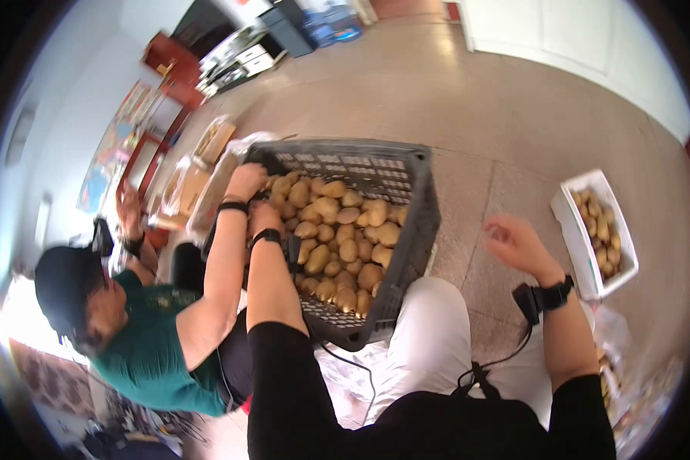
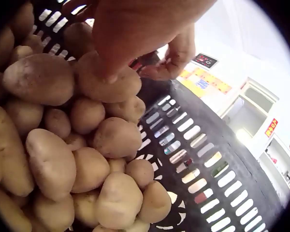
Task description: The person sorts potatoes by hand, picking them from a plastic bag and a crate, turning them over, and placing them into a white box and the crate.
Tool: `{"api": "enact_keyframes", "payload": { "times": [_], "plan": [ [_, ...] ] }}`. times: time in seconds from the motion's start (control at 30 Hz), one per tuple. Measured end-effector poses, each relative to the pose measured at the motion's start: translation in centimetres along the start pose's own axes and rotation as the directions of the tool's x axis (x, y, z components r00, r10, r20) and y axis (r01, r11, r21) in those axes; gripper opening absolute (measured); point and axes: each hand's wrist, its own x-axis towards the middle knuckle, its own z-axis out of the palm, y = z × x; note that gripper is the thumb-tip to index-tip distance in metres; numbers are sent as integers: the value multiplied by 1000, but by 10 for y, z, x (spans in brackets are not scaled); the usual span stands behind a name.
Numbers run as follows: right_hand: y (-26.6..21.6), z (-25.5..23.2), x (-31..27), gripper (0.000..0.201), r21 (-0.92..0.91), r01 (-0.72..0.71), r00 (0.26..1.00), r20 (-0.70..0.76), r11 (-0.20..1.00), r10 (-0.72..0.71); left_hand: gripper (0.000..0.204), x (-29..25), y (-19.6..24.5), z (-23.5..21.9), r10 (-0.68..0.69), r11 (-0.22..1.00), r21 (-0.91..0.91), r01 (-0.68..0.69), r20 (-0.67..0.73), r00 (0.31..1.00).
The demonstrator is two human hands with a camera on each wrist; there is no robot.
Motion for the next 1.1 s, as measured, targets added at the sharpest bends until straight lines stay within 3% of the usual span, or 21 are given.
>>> {"api": "enact_keyframes", "payload": {
  "times": [0.07, 0.1, 0.13, 0.2, 0.23, 0.27, 0.3, 0.33, 0.37, 0.43, 0.5, 0.53, 0.6, 0.63, 0.67, 0.73, 0.83, 0.9, 0.93, 1.0, 1.1],
  "plan": [
    [4, -7, 0, 26, -48, -14, 998, -62, 999, 11, 50, -22, 29, -42, 172, 975, 105, -194, 193, 966],
    [12, -8, -5, 27, -80, -31, 992, -123, 996, 21, 45, 1, 20, -18, 291, 941, 148, -304, 100, 951],
    [30, -5, -5, 28, -158, 23, 979, -195, 987, -54, 40, -39, 53, -66, 311, 927, 197, -320, 75, 947],
    [36, -11, -7, 20, -429, -52, 975, -217, 902, -47, 33, -57, 92, -108, 541, 576, 620, -532, 198, 817],
    [39, -15, -4, 18, -485, -175, 983, -132, 857, 126, 34, -33, 82, -101, 757, 543, 534, -648, 23, 653],
    [39, -18, -6, 16, -519, -200, 978, -157, 831, 137, 21, -13, 84, -92, 593, 800, 150, -580, -339, 730],
    [53, -14, -7, 14, -521, -134, 975, -220, 843, 19, 18, -23, 103, -114, 603, 746, -54, -664, -368, 708],
    [49, -17, -9, 12, -525, -170, 976, -208, 834, 69, 13, -49, 127, -145, 622, 732, -57, -679, -349, 700],
    [44, -19, -11, 10, -533, -188, 977, -186, 825, 102, 10, -73, 144, -162, 723, 517, -5, -856, -533, 440],
    [46, -18, -13, 8, -544, -187, 979, -167, 818, 113, 8, -166, 194, -211, 710, 361, -226, -905, -563, 424],
    [48, -15, -13, 7, -545, -164, 985, -139, 822, 104, 15, -244, 226, -235, 805, 177, -379, -908, -475, 355],
    [50, -15, -13, 8, -566, -143, 989, -65, 812, 129, 20, -289, 243, -240, 834, 89, -341, -936, -488, 257],
    [55, -14, -17, 9, -577, -123, 989, -2, 807, 149, 22, -348, 266, -236, 931, -66, -392, -918, -354, 84],
    [61, -14, -20, 11, -589, -120, 991, -28, 799, 129, 24, -351, 268, -236, 950, -23, -453, -891, -287, 122],
    [68, -14, -22, 13, -601, -118, 993, -53, 790, 108, 24, -389, 284, -220, 941, -287, -464, -838, -301, -155],
    [88, -7, -21, 12, -600, -208, 976, -78, 773, 203, 24, -428, 297, -201, 901, -419, -516, -747, -337, -273],
    [99, -8, -29, 15, -605, -341, 925, -82, 720, 370, 20, -459, 308, -183, 916, -399, -594, -699, -283, -283],
    [101, -10, -33, 17, -609, -389, 895, -74, 691, 439, 17, -465, 315, -178, 964, -257, -756, -602, -155, -217],
    [102, -10, -34, 19, -631, -406, 880, -74, 661, 470, 17, -464, 319, -174, 962, -260, -753, -604, -151, -226],
    [102, -8, -36, 22, -649, -420, 865, -75, 634, 496, 17, -456, 325, -169, 981, -191, -733, -653, -130, -141],
    [100, -7, -30, 22, -673, -408, 853, -41, 617, 520, 17, -452, 328, -172, 988, -153, -710, -688, -90, -127]
  ]
}}
